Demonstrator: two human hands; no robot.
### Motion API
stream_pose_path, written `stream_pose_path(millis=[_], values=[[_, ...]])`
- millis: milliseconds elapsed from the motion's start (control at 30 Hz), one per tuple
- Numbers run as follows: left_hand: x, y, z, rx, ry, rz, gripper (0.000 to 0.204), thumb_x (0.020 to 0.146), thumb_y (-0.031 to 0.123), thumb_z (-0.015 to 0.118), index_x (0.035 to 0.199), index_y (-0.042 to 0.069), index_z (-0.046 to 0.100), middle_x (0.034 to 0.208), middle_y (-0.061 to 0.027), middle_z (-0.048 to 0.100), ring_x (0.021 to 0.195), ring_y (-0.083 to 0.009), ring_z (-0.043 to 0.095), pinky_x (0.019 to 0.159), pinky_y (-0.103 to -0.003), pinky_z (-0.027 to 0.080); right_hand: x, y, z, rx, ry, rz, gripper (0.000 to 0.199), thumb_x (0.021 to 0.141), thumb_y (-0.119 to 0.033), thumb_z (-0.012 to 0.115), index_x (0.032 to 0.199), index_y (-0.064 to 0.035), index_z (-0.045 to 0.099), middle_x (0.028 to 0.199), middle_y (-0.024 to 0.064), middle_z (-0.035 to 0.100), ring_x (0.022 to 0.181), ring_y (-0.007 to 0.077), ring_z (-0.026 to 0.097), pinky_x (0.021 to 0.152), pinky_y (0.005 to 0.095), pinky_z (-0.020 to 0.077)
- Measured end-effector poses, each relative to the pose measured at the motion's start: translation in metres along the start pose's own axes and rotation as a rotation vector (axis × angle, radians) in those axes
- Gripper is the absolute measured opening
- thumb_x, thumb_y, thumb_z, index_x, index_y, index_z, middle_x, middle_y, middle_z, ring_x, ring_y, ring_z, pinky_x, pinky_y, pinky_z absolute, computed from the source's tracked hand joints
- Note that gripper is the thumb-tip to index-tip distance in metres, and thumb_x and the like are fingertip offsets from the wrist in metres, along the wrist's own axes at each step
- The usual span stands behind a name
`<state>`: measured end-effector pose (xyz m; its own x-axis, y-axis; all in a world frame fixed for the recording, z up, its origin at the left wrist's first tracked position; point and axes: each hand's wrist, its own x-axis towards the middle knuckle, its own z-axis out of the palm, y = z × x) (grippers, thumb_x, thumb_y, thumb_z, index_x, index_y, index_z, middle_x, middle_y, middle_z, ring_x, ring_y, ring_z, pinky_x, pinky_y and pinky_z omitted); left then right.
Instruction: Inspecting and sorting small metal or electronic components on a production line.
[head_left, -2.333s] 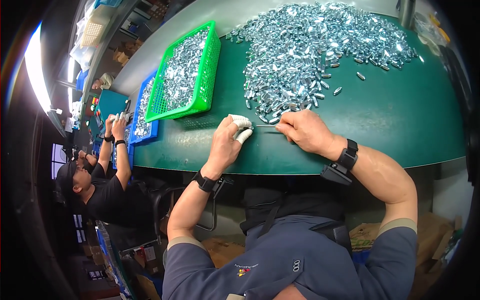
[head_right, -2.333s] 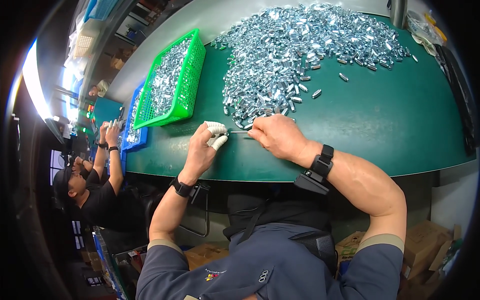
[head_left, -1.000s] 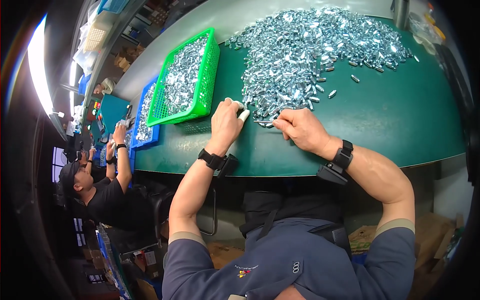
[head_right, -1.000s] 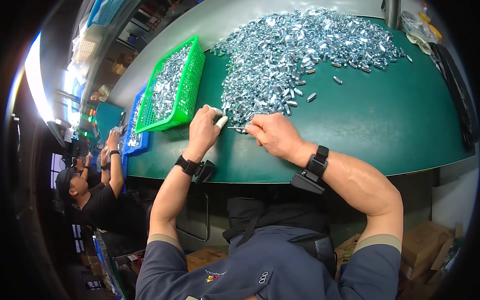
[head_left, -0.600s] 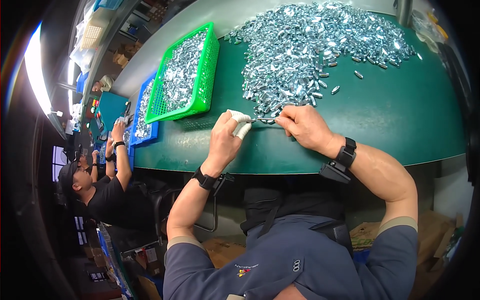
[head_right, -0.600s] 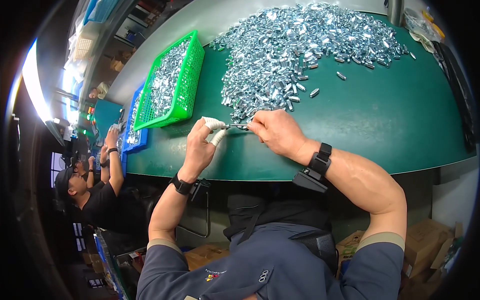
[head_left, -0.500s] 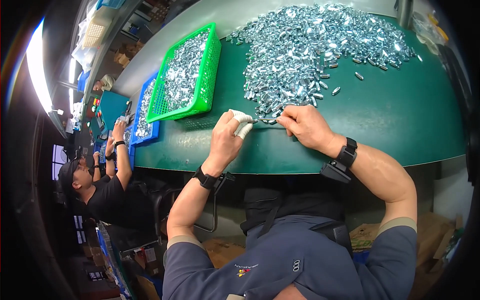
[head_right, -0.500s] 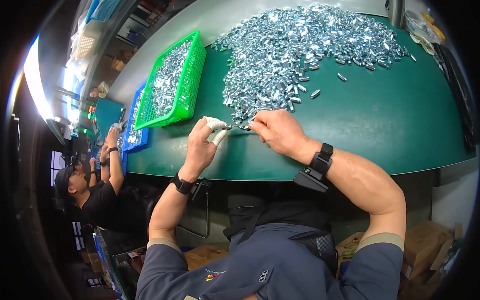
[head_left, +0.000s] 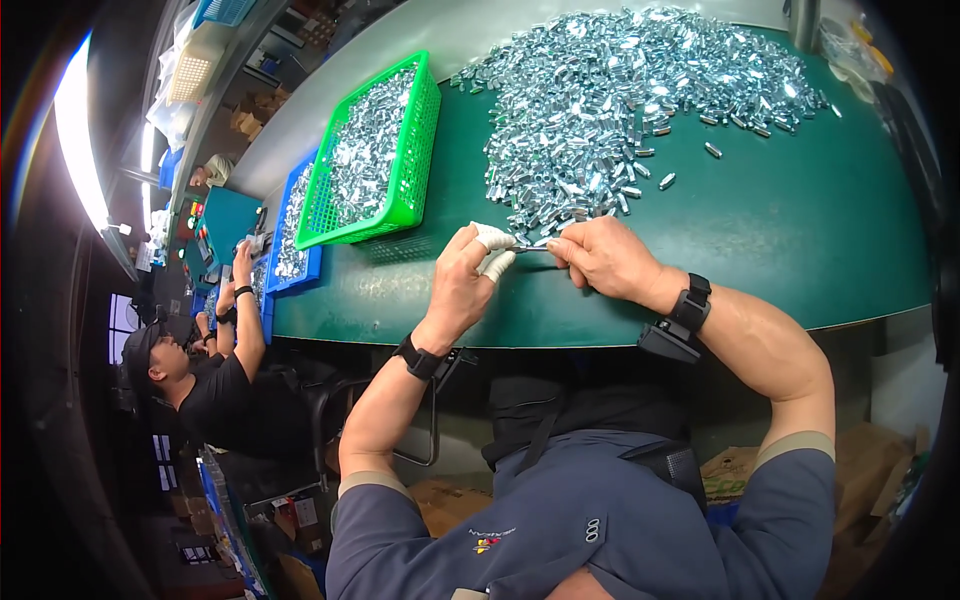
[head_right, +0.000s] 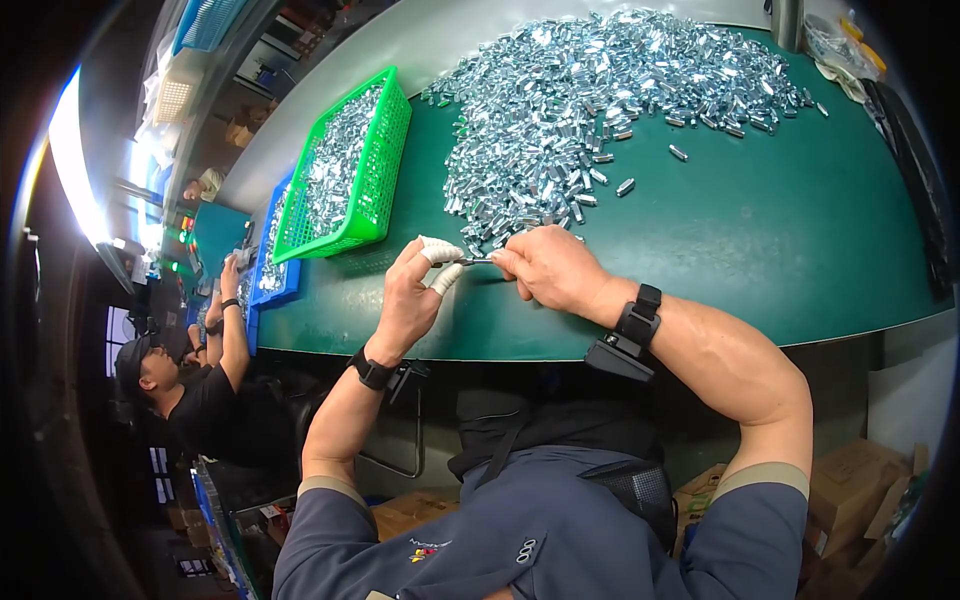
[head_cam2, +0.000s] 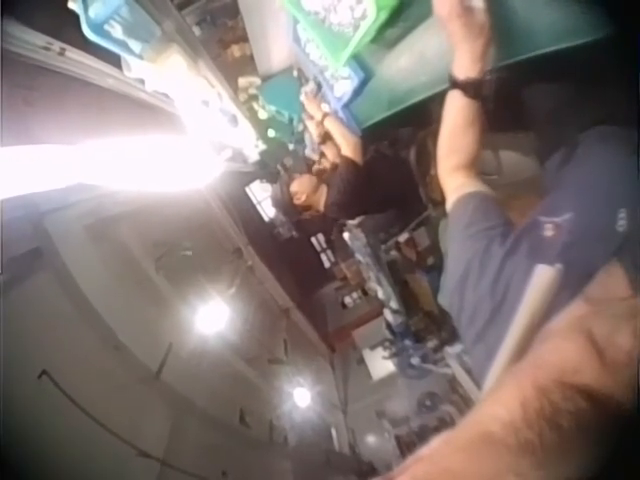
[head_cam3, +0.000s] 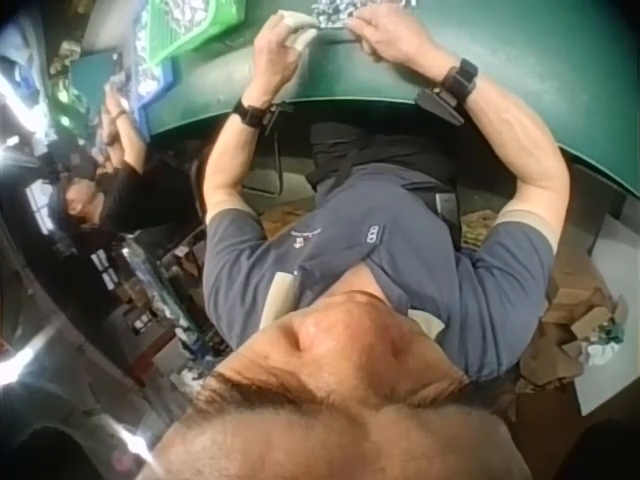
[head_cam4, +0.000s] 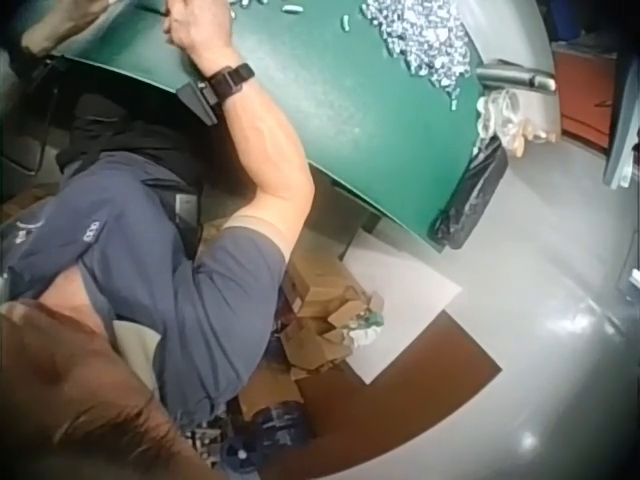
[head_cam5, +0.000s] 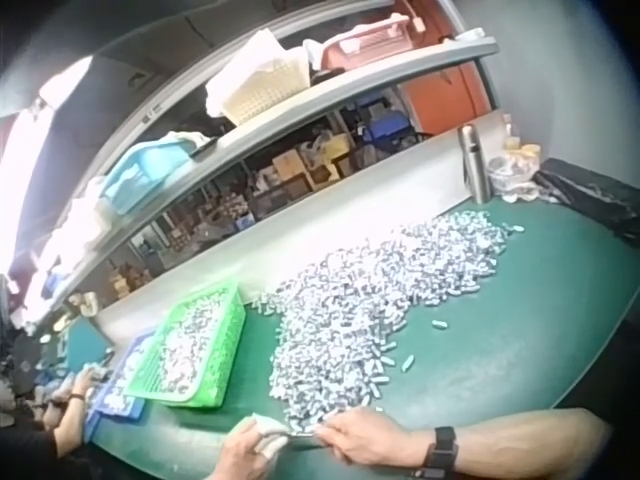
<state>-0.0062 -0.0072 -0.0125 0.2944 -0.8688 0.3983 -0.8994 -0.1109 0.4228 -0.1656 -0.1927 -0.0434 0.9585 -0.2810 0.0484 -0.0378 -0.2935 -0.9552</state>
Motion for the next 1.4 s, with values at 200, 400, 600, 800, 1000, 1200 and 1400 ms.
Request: stream_pose_path(millis=[200,400,600,800,1000,1200,1400], values=[[-0.002,0.003,0.004,-0.096,-0.091,0.045,0.018,0.084,0.001,0.080,0.100,0.004,0.072,0.097,-0.0102,0.070,0.091,-0.0284,0.067,0.080,-0.038,0.054,0.001,-0.001,0.000,0.001,-0.058,0.024,0.041,0.104,-0.032,0.056,0.077,-0.0043,0.068,0.056,0.0050,0.065,0.052,0.0205,0.063,0.056,0.0372,0.0489],[-0.003,0.010,0.003,-0.082,-0.067,0.028,0.018,0.084,0.001,0.080,0.099,0.004,0.072,0.096,-0.0097,0.069,0.091,-0.0281,0.067,0.079,-0.038,0.054,0.000,0.000,0.002,-0.037,-0.090,-0.038,0.039,0.106,-0.030,0.057,0.078,-0.0036,0.067,0.058,0.0040,0.065,0.052,0.0147,0.060,0.055,0.0328,0.0474],[0.006,-0.009,-0.049,0.164,0.067,0.079,0.017,0.085,0.001,0.078,0.100,0.006,0.073,0.098,-0.0094,0.070,0.090,-0.0285,0.067,0.079,-0.038,0.054,0.002,0.003,0.002,0.042,-0.008,-0.100,0.039,0.106,-0.030,0.057,0.079,-0.0034,0.066,0.059,0.0039,0.064,0.052,0.0155,0.059,0.055,0.0337,0.0465],[0.030,-0.036,-0.078,0.427,0.264,0.023,0.022,0.086,0.010,0.079,0.107,0.009,0.073,0.105,-0.0134,0.070,0.098,-0.0333,0.066,0.086,-0.042,0.053,0.001,-0.003,0.001,0.082,0.064,-0.044,0.039,0.105,-0.030,0.057,0.079,-0.0030,0.066,0.060,0.0056,0.065,0.054,0.0202,0.062,0.056,0.0366,0.0480],[0.030,-0.035,0.010,0.188,-0.073,-0.132,0.020,0.087,0.011,0.081,0.104,0.005,0.073,0.100,-0.0106,0.070,0.090,-0.0279,0.066,0.077,-0.037,0.053,0.003,0.005,0.003,0.081,0.092,-0.022,0.037,0.103,-0.030,0.059,0.079,-0.0030,0.067,0.061,0.0062,0.066,0.055,0.0210,0.063,0.057,0.0373,0.0486],[0.018,-0.035,0.014,0.069,-0.084,-0.115,0.017,0.086,0.008,0.080,0.100,0.003,0.072,0.097,-0.0100,0.068,0.088,-0.0276,0.066,0.076,-0.037,0.052,0.003,0.007,0.000,0.041,0.137,-0.033,0.034,0.103,-0.026,0.062,0.081,-0.0017,0.066,0.062,0.0040,0.066,0.054,0.0119,0.058,0.054,0.0321,0.0447],[-0.004,-0.026,0.004,-0.078,-0.038,-0.164,0.016,0.085,0.005,0.080,0.097,0.003,0.071,0.096,-0.0108,0.068,0.090,-0.0303,0.066,0.078,-0.039,0.053,0.003,0.006,0.003,-0.051,0.122,-0.068,0.032,0.101,-0.026,0.063,0.079,-0.0019,0.067,0.062,0.0086,0.067,0.057,0.0210,0.063,0.057,0.0378,0.0475]])
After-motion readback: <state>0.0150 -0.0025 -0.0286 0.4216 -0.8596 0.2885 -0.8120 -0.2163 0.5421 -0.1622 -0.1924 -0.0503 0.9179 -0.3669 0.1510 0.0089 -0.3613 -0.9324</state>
